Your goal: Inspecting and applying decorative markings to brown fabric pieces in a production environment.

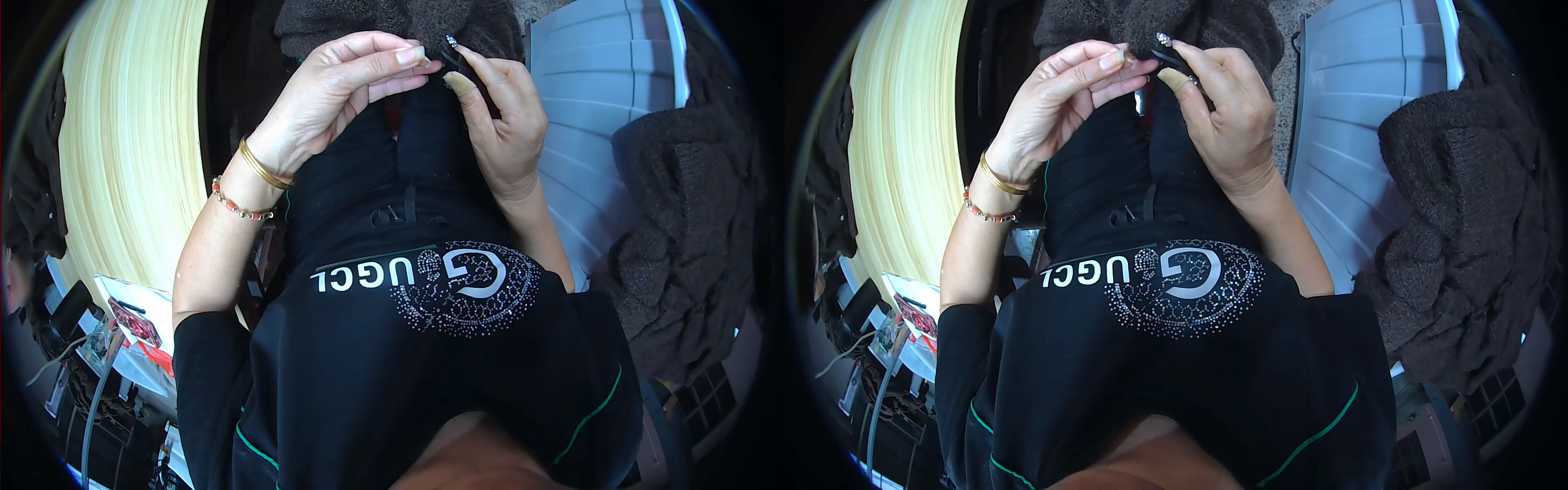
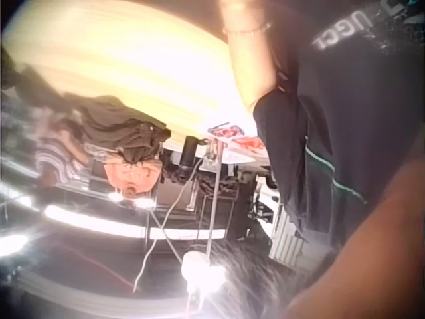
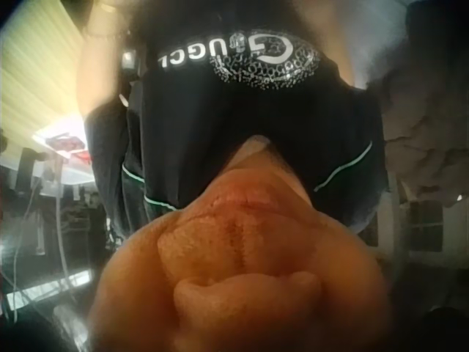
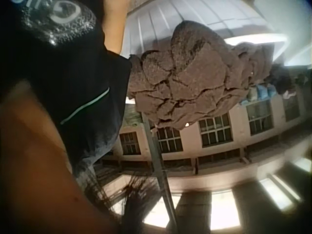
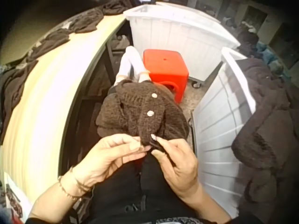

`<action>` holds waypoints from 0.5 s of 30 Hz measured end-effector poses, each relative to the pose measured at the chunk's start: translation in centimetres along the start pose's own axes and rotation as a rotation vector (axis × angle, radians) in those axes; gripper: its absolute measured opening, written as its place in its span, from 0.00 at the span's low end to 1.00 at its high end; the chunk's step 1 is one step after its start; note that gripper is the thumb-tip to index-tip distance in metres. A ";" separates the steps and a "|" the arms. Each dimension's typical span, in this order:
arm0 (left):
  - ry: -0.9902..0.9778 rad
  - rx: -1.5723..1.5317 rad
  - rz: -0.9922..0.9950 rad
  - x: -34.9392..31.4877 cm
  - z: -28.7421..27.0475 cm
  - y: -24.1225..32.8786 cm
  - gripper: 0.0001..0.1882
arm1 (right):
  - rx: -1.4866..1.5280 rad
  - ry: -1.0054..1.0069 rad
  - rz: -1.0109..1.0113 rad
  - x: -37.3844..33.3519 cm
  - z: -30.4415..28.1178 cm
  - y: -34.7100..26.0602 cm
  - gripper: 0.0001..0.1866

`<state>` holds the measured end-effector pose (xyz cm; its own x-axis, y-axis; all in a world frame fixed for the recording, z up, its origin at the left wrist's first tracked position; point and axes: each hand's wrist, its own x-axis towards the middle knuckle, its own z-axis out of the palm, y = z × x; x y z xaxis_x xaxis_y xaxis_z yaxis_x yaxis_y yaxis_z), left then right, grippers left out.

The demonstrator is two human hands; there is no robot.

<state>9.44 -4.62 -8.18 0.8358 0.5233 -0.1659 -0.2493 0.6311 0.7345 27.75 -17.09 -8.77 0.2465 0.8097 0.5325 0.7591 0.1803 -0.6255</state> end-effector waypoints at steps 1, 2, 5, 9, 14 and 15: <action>-0.001 0.001 0.001 0.0 0.0 0.0 0.10 | 0.021 0.000 0.013 0.0 0.0 0.0 0.17; 0.010 0.007 -0.003 0.0 0.1 -0.1 0.10 | 0.048 0.006 0.025 0.1 0.0 0.1 0.17; 0.026 0.046 -0.009 -0.1 0.2 -0.2 0.11 | 0.041 -0.001 0.039 0.1 0.0 0.1 0.17; 0.034 0.109 -0.044 -0.2 0.5 -0.2 0.10 | 0.049 -0.008 0.036 0.2 -0.1 0.2 0.16; 0.038 0.170 -0.034 -0.4 0.7 -0.3 0.10 | 0.086 -0.002 0.049 0.3 -0.1 0.6 0.14; 0.035 0.168 -0.017 -0.3 0.7 -0.3 0.09 | 0.080 0.000 0.050 0.4 -0.1 0.8 0.14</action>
<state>9.57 -5.39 -7.89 0.8210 0.5348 -0.1999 -0.1476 0.5370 0.8306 28.48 -16.68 -8.98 0.2824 0.8190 0.4995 0.6955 0.1838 -0.6947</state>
